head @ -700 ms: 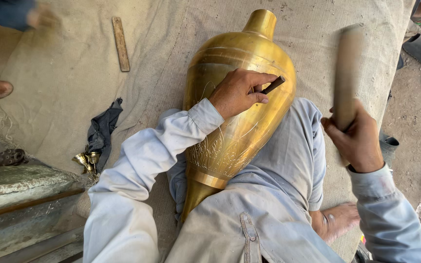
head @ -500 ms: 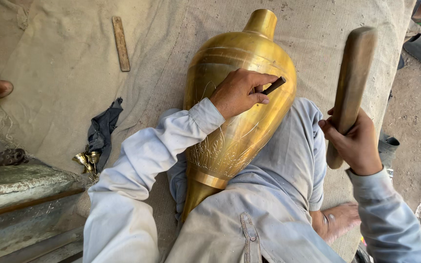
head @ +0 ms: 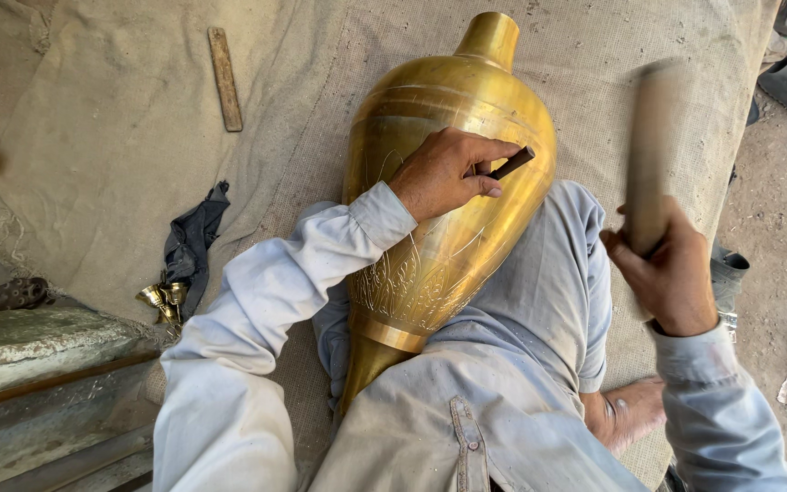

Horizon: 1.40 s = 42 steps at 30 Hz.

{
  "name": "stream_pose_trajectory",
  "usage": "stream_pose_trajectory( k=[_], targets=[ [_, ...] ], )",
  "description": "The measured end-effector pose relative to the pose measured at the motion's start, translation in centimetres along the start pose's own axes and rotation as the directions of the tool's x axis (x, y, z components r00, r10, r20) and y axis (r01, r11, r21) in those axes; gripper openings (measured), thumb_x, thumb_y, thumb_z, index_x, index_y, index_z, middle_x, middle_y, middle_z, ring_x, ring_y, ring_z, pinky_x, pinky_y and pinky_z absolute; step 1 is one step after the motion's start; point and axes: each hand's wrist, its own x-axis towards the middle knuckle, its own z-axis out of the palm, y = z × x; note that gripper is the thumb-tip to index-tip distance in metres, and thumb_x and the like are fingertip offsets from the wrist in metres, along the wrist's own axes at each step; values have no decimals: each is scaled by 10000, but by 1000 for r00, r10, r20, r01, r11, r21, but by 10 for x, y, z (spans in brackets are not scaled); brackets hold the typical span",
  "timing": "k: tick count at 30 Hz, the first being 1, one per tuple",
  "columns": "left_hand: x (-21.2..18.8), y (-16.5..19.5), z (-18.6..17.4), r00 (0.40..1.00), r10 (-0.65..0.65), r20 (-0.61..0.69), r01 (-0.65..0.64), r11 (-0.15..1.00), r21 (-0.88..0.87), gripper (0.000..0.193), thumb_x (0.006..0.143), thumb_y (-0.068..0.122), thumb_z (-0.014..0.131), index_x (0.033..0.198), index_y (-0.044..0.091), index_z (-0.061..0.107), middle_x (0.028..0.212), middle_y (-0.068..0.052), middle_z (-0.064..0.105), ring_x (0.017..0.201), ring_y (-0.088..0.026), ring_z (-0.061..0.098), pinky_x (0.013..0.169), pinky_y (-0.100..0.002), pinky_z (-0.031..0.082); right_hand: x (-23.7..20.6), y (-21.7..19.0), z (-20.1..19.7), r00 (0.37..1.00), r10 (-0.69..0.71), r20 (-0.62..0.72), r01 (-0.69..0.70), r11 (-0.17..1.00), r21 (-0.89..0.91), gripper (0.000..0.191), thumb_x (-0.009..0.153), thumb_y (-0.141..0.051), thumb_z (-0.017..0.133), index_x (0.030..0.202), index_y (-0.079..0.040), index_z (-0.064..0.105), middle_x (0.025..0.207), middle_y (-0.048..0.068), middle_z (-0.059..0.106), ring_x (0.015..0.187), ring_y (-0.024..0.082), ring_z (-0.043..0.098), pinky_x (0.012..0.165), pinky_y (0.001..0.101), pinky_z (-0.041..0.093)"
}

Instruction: The person sits on the floor and uses a chisel and wooden mallet to engrave a floral pattern onto a large brass vessel. They repeatedly tap the chisel to deepen the design lines on the vessel's surface.

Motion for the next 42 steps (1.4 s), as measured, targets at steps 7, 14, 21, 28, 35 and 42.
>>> stream_pose_trajectory(
  k=[7, 14, 21, 28, 35, 42],
  targets=[
    [-2, 1, -2, 1000, -8, 3, 8, 1000, -14, 539, 743, 126, 876, 1258, 159, 723, 793, -68, 730, 654, -169, 671, 642, -337, 538, -10, -14, 5, 999, -55, -2, 54, 993, -107, 659, 851, -167, 841, 1434, -16, 575, 957, 88, 708, 827, 162, 686, 756, 317, 571],
    [-2, -1, -1, 996, 88, -1, -88, 996, 26, 539, 728, 139, 898, 1241, 151, 729, 935, -103, 769, 730, -193, 696, 712, -350, 552, -21, -10, 2, 991, -132, 21, 133, 969, -209, 680, 831, -149, 854, 1439, -1, 588, 1012, 99, 721, 873, 166, 699, 751, 322, 573],
    [0, 1, -3, 980, -166, 105, 165, 986, 15, 558, 731, 131, 881, 1266, 165, 728, 848, -122, 766, 700, -225, 686, 692, -364, 542, -27, -1, 7, 998, -35, -59, 22, 977, -213, 712, 814, -117, 886, 1445, 30, 588, 926, 87, 689, 831, 183, 627, 748, 317, 562],
    [1, -4, -1, 997, 30, 75, -31, 999, 14, 553, 734, 137, 889, 1259, 107, 718, 972, -117, 773, 732, -209, 712, 718, -340, 550, -35, -8, 11, 997, -37, -61, 34, 998, -53, 686, 826, -126, 866, 1424, 30, 569, 985, 92, 699, 844, 176, 672, 746, 300, 566],
    [3, -3, -5, 992, -16, 129, 15, 1000, 11, 547, 735, 127, 878, 1260, 132, 724, 873, -97, 781, 696, -189, 707, 695, -342, 553, -38, 2, 9, 995, -99, 8, 99, 973, -207, 735, 809, -122, 880, 1459, 12, 564, 989, 163, 724, 853, 167, 685, 731, 300, 551],
    [4, 3, -7, 985, 12, 172, -14, 1000, 11, 544, 749, 146, 874, 1271, 159, 721, 896, -92, 787, 704, -166, 726, 693, -338, 563, -43, 14, 14, 998, 25, -51, -26, 1000, -16, 748, 800, -111, 892, 1458, 18, 559, 1003, 151, 693, 888, 144, 659, 775, 278, 571]
  ],
)
